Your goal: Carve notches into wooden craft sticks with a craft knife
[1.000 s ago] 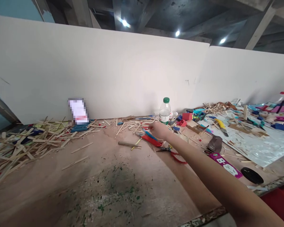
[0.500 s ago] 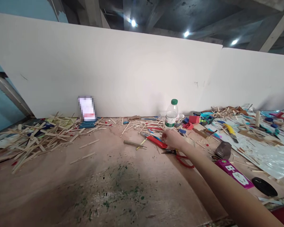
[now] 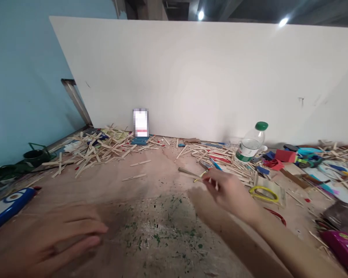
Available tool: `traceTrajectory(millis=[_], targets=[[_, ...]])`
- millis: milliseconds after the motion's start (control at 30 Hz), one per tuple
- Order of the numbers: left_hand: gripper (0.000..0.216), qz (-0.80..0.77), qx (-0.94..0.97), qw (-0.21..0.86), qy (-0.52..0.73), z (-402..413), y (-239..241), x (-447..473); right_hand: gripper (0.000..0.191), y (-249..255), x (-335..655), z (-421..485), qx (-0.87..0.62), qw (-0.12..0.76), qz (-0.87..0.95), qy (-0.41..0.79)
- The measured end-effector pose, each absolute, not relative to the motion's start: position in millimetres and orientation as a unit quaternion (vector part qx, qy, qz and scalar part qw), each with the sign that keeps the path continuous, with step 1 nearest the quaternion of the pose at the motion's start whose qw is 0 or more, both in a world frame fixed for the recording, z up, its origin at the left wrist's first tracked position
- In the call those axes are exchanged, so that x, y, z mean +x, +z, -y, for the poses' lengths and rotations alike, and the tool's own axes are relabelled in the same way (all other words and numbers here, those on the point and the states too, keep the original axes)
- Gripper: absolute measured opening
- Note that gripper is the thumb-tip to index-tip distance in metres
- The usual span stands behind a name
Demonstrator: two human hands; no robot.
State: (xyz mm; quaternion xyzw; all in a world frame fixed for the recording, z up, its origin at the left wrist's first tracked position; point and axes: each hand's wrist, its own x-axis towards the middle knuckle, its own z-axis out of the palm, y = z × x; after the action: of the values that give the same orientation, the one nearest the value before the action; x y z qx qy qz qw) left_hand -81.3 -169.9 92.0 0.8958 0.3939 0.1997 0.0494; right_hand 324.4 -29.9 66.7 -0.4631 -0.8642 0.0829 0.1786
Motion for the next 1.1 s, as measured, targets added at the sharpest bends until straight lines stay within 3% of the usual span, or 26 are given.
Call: traceTrajectory(millis=[200, 300, 467, 733, 900, 1100], targets=[[0.035, -0.431, 0.873, 0.062, 0.220, 145.0, 74.5, -29.9, 0.024, 93.0, 255.8, 88.2, -0.311, 0.121, 0.936, 0.115], [0.019, -0.384, 0.893, 0.110, 0.206, 137.4, 63.0, -19.1, 0.025, 92.6, 246.0, 100.4, -0.296, 0.118, 0.934, 0.162], [0.024, -0.409, 0.882, 0.195, 0.130, 128.2, 62.2, -18.3, 0.027, 73.2, 256.8, 100.8, -0.310, 0.129, 0.918, 0.210], [0.028, -0.426, 0.870, 0.224, 0.110, 99.0, 62.2, -13.5, 0.037, 60.7, 281.0, 19.8, -0.426, 0.047, 0.903, -0.001], [0.024, -0.422, 0.875, 0.216, 0.092, 73.7, 50.2, -0.1, 0.024, 50.0, 280.6, -15.8, -0.452, 0.022, 0.891, -0.037], [0.028, -0.412, 0.884, 0.204, 0.083, 63.7, 35.3, 1.5, 0.024, 39.9, 286.3, -21.5, -0.430, 0.004, 0.903, -0.013]])
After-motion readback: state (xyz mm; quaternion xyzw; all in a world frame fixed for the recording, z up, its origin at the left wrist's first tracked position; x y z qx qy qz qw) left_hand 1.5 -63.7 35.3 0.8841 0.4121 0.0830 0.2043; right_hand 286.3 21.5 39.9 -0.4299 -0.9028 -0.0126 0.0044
